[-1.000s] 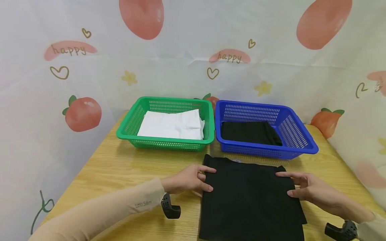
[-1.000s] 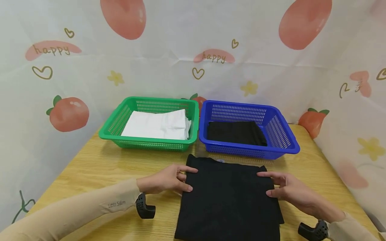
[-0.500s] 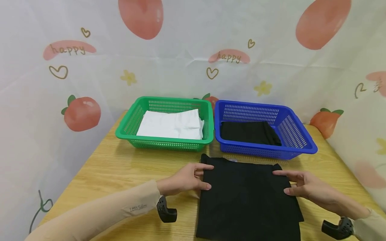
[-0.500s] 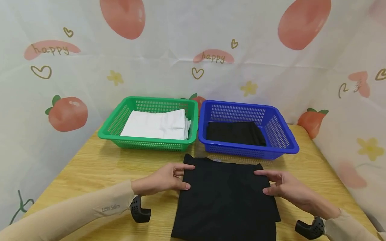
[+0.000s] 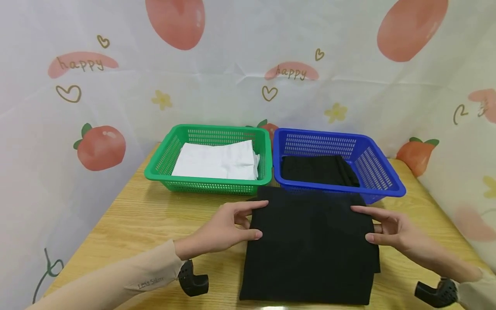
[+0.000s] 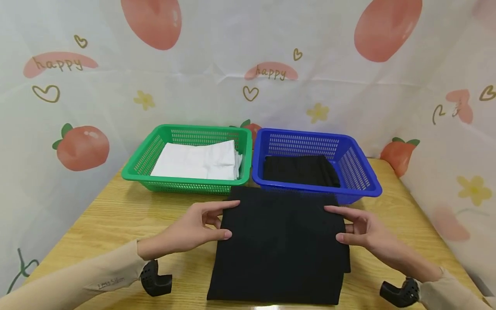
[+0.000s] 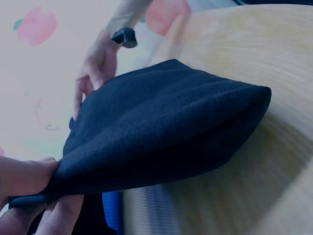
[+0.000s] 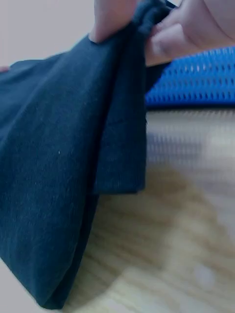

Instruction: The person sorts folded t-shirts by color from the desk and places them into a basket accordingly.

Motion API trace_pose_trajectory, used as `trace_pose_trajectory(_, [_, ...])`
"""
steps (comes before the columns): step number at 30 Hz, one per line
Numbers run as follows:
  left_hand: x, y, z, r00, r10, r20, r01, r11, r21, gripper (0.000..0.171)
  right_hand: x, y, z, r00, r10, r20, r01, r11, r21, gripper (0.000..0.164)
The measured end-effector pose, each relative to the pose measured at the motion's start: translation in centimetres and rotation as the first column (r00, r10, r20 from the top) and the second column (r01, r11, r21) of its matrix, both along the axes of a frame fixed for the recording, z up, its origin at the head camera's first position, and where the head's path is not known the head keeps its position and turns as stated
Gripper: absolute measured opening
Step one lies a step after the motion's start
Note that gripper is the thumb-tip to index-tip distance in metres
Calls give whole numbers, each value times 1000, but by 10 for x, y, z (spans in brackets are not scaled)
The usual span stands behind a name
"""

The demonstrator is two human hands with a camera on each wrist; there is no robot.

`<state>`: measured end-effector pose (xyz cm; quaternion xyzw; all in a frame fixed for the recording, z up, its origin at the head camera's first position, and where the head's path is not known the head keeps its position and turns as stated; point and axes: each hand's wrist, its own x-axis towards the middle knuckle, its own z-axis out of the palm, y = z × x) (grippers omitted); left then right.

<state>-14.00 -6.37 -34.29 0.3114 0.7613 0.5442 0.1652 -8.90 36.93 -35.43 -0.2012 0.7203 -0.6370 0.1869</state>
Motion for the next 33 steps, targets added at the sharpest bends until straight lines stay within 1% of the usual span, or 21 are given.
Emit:
trace_pose_trajectory(1, [0,-1,4,1000,-2,-31,3,1000,8,65,0,1,3,999,2,-39,-3,1000,-26,60])
trace_pose_trajectory(3, [-2,-1,12,998,-23,-66,26,999,46,65,0,4,12,997,-6,-82,3,999,-40,61])
trace_pose_trajectory(4, [-3,0,17,997,-33,-75,37,997,61,65,-1,5,19,995,-20,-100,17,999,-29,62])
trace_pose_trajectory(5, [-6,1,21,996,-42,-75,48,996,78,65,-1,6,27,992,-45,-115,45,999,-1,62])
trace_pose_trajectory(6, [-9,3,24,996,-49,-74,56,995,87,65,-2,8,35,987,-72,-141,81,995,59,62])
trace_pose_trajectory(7, [-12,6,28,997,-53,-63,59,994,97,65,-3,11,44,982,-109,-157,130,983,128,63])
trace_pose_trajectory(9, [-20,12,34,997,-58,-48,63,992,110,66,-7,14,58,971,-149,-189,183,967,179,63])
trace_pose_trajectory(10, [-25,16,37,997,-58,-51,63,992,106,66,-11,15,65,962,-170,-215,215,955,205,63])
trace_pose_trajectory(12, [-37,25,41,996,-52,-71,58,994,87,65,-20,20,76,943,-203,-262,260,944,204,62])
trace_pose_trajectory(14, [-53,37,45,994,-48,-95,56,995,77,65,-34,26,84,933,-204,-295,251,959,132,63])
trace_pose_trajectory(15, [-62,43,47,993,-45,-107,53,996,69,65,-42,30,89,929,-212,-303,256,960,112,62])
trace_pose_trajectory(16, [-71,50,50,993,-36,-114,43,997,60,65,-50,35,94,928,-217,-304,259,960,105,62])
trace_pose_trajectory(17, [-81,57,53,994,-30,-103,37,997,64,65,-57,39,98,926,-220,-306,264,958,112,62])
trace_pose_trajectory(19, [-100,73,59,997,0,-79,6,998,69,66,-73,48,107,927,-221,-302,278,947,159,61])
trace_pose_trajectory(21, [-117,89,67,998,33,-57,-29,997,65,67,-88,56,113,930,-249,-270,304,935,185,60])
trace_pose_trajectory(23, [-132,104,73,998,55,-42,-52,996,67,68,-100,65,118,934,-247,-257,307,923,231,60])
trace_pose_trajectory(25, [-145,116,77,995,75,-62,-73,997,35,69,-112,73,120,940,-252,-232,305,924,231,60])
trace_pose_trajectory(27, [-157,124,76,994,76,-81,-76,997,3,69,-122,79,119,945,-259,-198,300,928,222,60])
trace_pose_trajectory(29, [-168,129,73,994,67,-88,-70,997,-30,69,-131,84,114,949,-261,-176,298,925,236,61])
trace_pose_trajectory(30, [-172,131,70,994,64,-93,-70,996,-56,69,-135,86,111,952,-269,-149,296,930,219,61])
trace_pose_trajectory(33, [-184,134,62,997,33,-75,-41,993,-106,69,-144,89,100,949,-302,-92,315,927,204,62])
